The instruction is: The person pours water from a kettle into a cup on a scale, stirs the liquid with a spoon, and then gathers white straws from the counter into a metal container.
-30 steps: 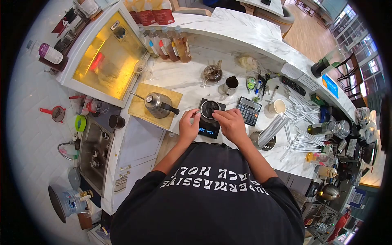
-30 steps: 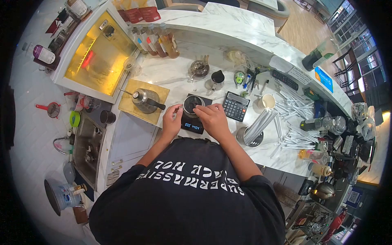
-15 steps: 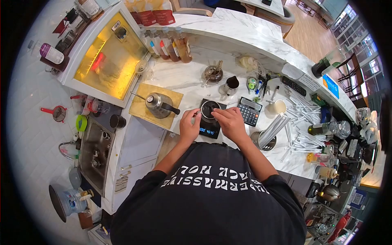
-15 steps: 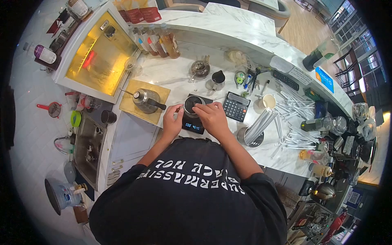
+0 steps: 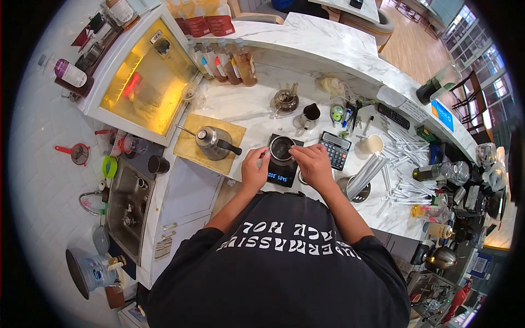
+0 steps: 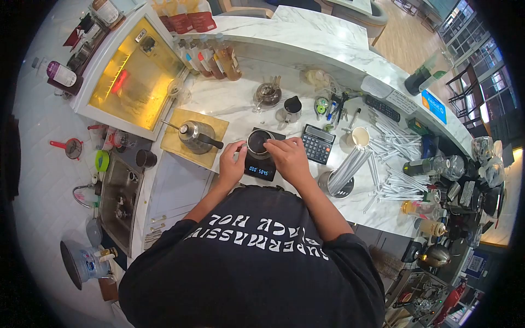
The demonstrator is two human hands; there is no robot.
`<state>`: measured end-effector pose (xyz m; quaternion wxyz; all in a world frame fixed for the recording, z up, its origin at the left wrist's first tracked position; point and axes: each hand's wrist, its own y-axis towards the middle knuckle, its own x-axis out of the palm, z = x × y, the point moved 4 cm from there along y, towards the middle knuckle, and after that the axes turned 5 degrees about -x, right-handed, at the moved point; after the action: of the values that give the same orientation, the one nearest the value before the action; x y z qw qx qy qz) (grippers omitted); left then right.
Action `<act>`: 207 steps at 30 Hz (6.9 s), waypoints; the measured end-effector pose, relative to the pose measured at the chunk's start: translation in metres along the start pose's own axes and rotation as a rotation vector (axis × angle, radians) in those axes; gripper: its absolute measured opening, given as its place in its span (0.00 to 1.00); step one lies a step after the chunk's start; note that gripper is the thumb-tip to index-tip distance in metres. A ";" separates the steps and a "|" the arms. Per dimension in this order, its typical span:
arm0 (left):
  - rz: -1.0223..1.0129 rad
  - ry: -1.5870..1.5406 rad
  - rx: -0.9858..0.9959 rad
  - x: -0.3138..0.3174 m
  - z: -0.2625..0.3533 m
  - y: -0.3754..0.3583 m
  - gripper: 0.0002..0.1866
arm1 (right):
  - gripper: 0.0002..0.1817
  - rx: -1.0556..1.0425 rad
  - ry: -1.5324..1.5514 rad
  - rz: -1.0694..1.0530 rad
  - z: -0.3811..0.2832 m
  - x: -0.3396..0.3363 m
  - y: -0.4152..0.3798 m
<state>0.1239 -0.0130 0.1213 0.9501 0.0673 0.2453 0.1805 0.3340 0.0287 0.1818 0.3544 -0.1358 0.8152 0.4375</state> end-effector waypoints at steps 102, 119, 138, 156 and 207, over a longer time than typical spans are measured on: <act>-0.115 -0.054 -0.237 0.014 -0.021 -0.009 0.16 | 0.14 0.032 -0.012 -0.014 0.002 -0.001 0.004; -0.134 -0.160 -0.273 0.013 -0.012 -0.009 0.13 | 0.13 0.068 0.013 -0.005 0.001 -0.004 -0.001; -0.169 -0.177 -0.292 0.013 -0.012 -0.005 0.13 | 0.12 0.040 0.050 -0.035 0.008 0.001 0.004; -0.155 -0.157 -0.299 0.014 -0.012 -0.005 0.13 | 0.12 0.050 0.001 -0.029 0.006 -0.008 0.003; -0.323 -0.404 -0.506 0.017 -0.044 -0.004 0.12 | 0.15 0.024 0.001 -0.002 0.003 -0.005 -0.003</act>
<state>0.1176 -0.0089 0.0747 0.9823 -0.1752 0.0078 0.0660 0.3406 0.0292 0.1821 0.3559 -0.1329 0.8204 0.4273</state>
